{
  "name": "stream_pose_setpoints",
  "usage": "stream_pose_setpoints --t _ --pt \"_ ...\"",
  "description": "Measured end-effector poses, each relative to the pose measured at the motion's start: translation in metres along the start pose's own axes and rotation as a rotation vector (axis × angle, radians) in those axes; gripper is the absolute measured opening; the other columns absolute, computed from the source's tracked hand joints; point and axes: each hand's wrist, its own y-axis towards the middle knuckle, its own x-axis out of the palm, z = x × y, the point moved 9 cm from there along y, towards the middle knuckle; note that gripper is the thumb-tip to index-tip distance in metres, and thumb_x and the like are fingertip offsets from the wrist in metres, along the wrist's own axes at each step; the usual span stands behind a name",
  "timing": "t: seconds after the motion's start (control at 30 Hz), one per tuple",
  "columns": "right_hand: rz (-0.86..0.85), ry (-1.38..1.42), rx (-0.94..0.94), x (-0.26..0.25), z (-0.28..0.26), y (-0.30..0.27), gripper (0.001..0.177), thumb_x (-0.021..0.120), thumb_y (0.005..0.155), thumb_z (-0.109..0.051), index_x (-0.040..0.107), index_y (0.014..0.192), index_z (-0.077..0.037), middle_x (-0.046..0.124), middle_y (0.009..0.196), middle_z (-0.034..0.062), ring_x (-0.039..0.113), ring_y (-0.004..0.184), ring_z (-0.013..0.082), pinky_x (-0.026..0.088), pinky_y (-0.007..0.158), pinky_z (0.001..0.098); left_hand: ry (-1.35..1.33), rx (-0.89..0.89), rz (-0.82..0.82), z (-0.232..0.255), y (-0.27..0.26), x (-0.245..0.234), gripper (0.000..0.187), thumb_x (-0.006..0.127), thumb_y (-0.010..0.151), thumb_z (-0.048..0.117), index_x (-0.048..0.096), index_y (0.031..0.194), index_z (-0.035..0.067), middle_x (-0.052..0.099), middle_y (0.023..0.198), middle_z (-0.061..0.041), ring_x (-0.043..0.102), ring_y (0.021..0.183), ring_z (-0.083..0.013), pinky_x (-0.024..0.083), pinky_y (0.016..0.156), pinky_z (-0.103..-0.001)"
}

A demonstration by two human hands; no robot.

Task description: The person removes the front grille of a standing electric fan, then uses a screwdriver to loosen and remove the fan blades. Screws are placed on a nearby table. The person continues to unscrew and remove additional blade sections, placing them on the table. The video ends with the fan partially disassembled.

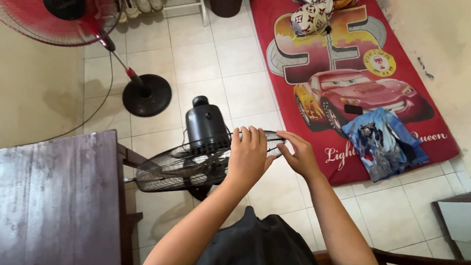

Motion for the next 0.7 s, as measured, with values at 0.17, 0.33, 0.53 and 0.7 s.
stream_pose_setpoints --t 0.17,0.33,0.53,0.7 --pt "0.001 0.237 0.119 0.008 0.044 -0.006 0.027 0.068 0.095 -0.008 0.071 0.121 0.0 0.074 0.12 0.0131 0.071 0.11 0.0213 0.057 0.093 0.0333 0.178 -0.037 0.093 0.02 0.011 0.014 0.076 0.065 0.089 0.062 0.064 0.123 -0.006 0.066 0.118 -0.019 0.059 0.116 -0.0331 0.043 0.107 -0.043" --pt "-0.039 0.537 0.142 0.024 0.07 -0.006 0.018 0.062 0.1 -0.004 0.067 0.117 0.002 0.067 0.13 0.0162 0.065 0.12 0.0224 0.052 0.104 0.0346 0.195 -0.131 0.171 0.02 0.01 0.019 0.065 0.063 0.091 0.057 0.068 0.116 -0.003 0.068 0.115 -0.016 0.06 0.115 -0.0309 0.045 0.106 -0.039" --pt "-0.135 0.942 0.294 0.056 0.084 -0.006 0.012 0.051 0.108 -0.011 0.059 0.108 -0.003 0.06 0.143 0.0201 0.054 0.134 0.0242 0.037 0.118 0.0393 0.197 -0.198 0.235 0.013 0.009 0.012 0.054 0.063 0.094 0.053 0.071 0.106 0.001 0.067 0.106 -0.013 0.06 0.108 -0.0285 0.046 0.102 -0.038" --pt "-0.168 1.091 0.296 0.066 0.076 -0.004 0.016 0.045 0.111 -0.017 0.055 0.106 -0.006 0.054 0.149 0.0222 0.044 0.145 0.0244 0.029 0.123 0.041 0.159 -0.201 0.263 0.011 0.008 0.005 0.045 0.064 0.096 0.05 0.069 0.096 0.005 0.064 0.097 -0.009 0.058 0.096 -0.0257 0.048 0.097 -0.037"
